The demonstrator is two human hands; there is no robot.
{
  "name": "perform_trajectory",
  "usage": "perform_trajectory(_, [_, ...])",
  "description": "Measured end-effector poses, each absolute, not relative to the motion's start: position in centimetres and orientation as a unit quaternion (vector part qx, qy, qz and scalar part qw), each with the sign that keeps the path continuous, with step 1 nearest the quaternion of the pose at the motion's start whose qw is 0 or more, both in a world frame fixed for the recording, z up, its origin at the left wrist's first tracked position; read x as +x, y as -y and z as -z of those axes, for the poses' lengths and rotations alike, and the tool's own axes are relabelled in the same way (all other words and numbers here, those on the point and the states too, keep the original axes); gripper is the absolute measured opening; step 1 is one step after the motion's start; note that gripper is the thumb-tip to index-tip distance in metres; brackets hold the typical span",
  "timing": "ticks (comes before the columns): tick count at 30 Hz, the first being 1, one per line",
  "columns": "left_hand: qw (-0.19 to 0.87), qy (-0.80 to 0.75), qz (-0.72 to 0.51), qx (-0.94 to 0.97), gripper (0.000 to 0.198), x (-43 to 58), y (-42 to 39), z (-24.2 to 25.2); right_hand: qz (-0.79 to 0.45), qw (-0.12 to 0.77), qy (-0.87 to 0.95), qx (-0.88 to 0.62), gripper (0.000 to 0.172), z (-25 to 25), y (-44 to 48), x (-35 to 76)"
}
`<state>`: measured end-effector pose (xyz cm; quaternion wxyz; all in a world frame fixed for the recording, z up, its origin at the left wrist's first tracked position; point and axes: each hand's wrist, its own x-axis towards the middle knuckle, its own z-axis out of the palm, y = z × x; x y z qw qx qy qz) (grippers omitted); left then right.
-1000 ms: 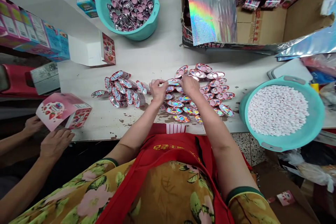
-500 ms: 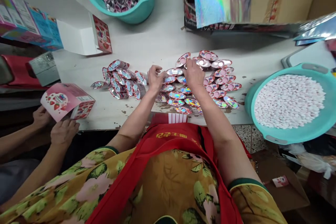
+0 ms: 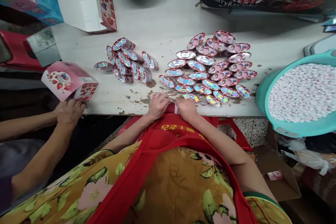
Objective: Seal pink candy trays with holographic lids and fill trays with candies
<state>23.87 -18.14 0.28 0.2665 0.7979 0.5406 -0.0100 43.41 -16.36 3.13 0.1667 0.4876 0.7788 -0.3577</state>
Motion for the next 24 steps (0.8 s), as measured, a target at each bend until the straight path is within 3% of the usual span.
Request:
perform_trajectory(7, [0.314,-0.447,0.008,0.837,0.039,22.6,20.3,1.1,0.349,0.178,-0.740,0.547,0.035,-3.1,16.0,42.9])
perform_trajectory(11, [0.444,-0.424,-0.044,0.788,0.020,21.3,21.0,0.8,0.351,0.190,-0.723,0.564,0.036,-3.3,15.8,42.4])
perform_trajectory(14, [0.557,-0.496,-0.150,0.648,0.019,21.3,20.7,-0.3,0.370,0.171,-0.704,0.581,0.035,-3.0,15.8,42.6])
perform_trajectory(17, [0.589,-0.608,-0.278,0.455,0.027,22.5,19.2,-1.9,0.453,0.031,-0.664,0.595,0.031,-2.5,16.0,43.4])
perform_trajectory(20, [0.589,-0.634,-0.354,0.355,0.037,24.2,16.7,-3.2,0.580,-0.149,-0.577,0.555,0.040,-2.0,16.1,44.5])
perform_trajectory(24, [0.591,-0.631,-0.386,0.321,0.038,26.2,14.1,-3.7,0.620,-0.218,-0.501,0.563,0.035,-1.9,15.3,45.8])
